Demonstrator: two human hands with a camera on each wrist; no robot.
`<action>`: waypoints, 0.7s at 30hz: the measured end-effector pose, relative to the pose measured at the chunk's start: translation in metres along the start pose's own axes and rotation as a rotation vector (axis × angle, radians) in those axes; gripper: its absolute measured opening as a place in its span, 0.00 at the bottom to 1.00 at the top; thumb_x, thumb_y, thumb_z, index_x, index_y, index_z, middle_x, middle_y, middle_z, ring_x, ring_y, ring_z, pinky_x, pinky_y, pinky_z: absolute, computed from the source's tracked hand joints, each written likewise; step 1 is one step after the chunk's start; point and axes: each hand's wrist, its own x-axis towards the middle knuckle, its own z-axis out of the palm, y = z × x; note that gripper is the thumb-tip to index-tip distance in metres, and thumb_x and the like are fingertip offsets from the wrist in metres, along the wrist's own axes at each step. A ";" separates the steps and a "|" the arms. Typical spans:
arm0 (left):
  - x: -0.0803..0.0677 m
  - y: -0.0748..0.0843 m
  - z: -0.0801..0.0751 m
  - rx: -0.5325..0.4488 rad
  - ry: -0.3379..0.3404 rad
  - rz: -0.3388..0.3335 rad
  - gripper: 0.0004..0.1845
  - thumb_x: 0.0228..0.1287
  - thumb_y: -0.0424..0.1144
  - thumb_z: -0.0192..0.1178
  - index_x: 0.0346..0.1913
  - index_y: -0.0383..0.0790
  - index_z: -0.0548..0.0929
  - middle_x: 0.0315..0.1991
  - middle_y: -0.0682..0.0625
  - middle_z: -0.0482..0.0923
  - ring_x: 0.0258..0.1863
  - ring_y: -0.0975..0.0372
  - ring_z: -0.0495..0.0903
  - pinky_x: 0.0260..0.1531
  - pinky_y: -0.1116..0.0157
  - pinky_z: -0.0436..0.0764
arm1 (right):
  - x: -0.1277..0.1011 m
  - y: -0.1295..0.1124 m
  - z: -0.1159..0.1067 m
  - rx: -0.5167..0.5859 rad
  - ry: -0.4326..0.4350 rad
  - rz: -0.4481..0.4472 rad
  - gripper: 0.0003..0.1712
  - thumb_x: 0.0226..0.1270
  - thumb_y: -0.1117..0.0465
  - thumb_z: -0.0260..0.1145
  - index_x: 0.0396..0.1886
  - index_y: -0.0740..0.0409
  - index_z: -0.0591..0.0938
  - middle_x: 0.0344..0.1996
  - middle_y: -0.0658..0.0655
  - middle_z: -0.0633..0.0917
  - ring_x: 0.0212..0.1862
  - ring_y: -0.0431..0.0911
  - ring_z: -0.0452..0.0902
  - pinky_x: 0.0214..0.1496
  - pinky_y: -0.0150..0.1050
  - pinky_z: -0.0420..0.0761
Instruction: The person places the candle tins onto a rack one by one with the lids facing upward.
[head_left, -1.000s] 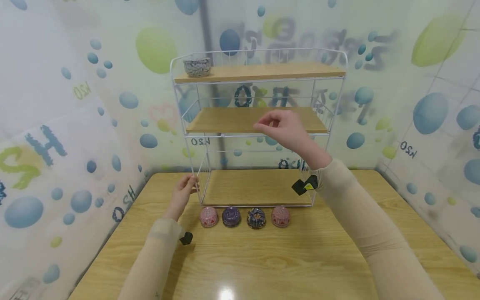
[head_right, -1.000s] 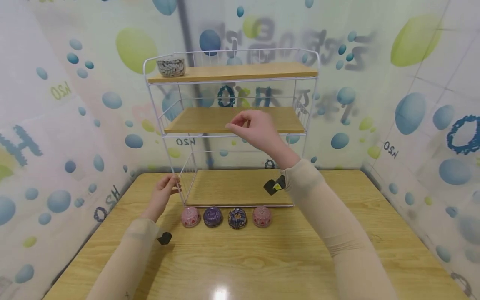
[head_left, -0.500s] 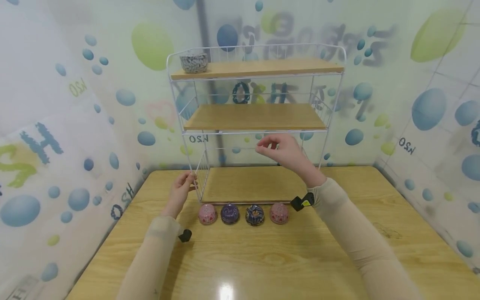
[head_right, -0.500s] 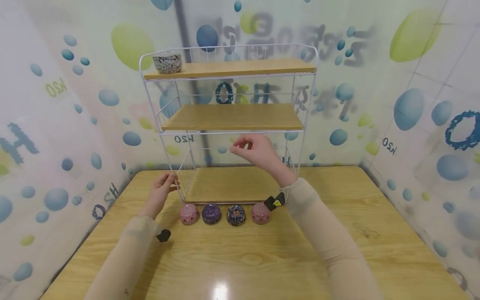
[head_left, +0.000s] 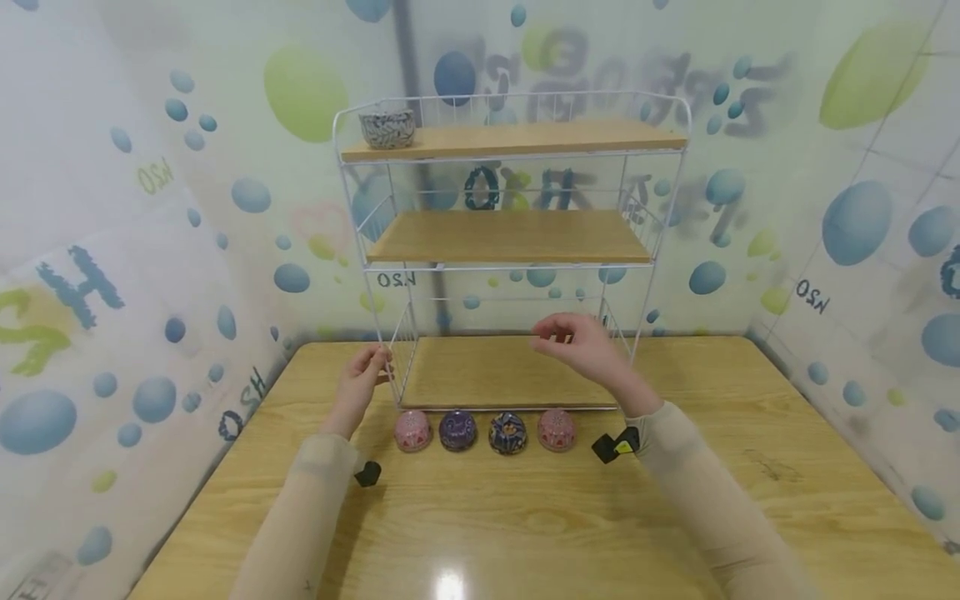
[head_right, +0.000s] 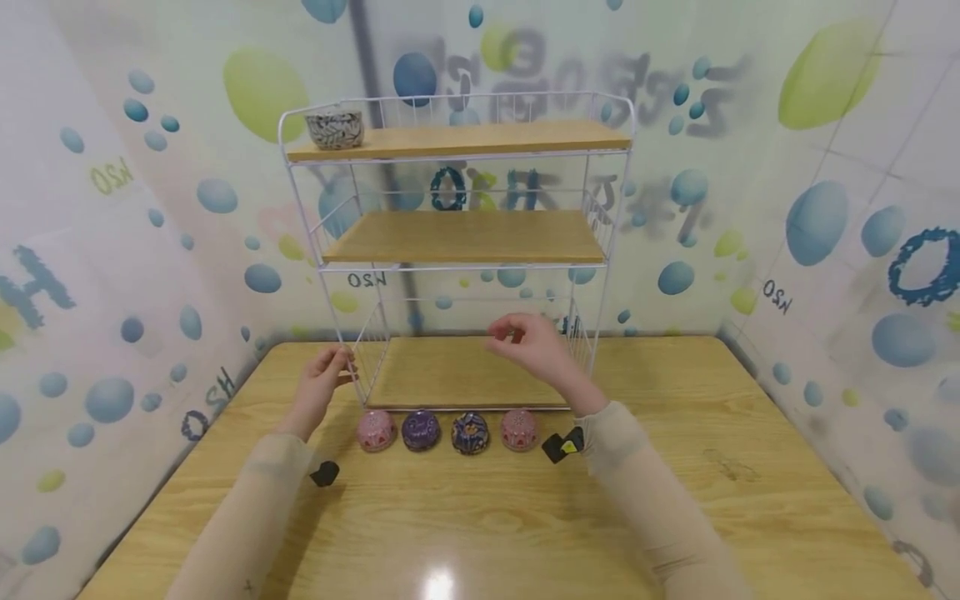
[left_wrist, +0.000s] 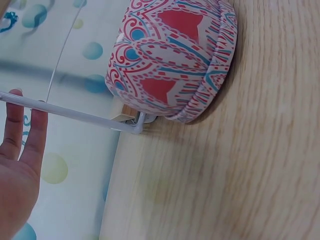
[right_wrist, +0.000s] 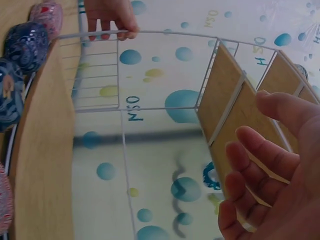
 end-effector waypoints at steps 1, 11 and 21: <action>0.000 -0.001 0.000 0.004 0.005 -0.003 0.11 0.76 0.44 0.49 0.43 0.39 0.76 0.41 0.44 0.74 0.40 0.60 0.75 0.46 0.59 0.81 | -0.002 0.004 0.001 -0.005 -0.003 0.005 0.15 0.66 0.51 0.67 0.46 0.55 0.84 0.35 0.51 0.82 0.34 0.48 0.73 0.30 0.42 0.73; -0.003 0.001 0.002 0.022 0.005 0.007 0.20 0.75 0.47 0.49 0.48 0.28 0.73 0.40 0.50 0.75 0.40 0.59 0.75 0.44 0.64 0.82 | -0.021 0.040 0.008 0.056 0.022 0.044 0.14 0.63 0.57 0.69 0.45 0.60 0.84 0.34 0.54 0.83 0.32 0.48 0.73 0.26 0.36 0.71; -0.004 0.011 0.004 0.008 0.005 -0.017 0.14 0.77 0.41 0.48 0.45 0.31 0.74 0.39 0.49 0.75 0.41 0.56 0.76 0.48 0.57 0.80 | -0.036 0.066 0.010 0.102 -0.089 0.022 0.18 0.61 0.63 0.70 0.49 0.66 0.82 0.41 0.64 0.82 0.38 0.49 0.73 0.36 0.40 0.76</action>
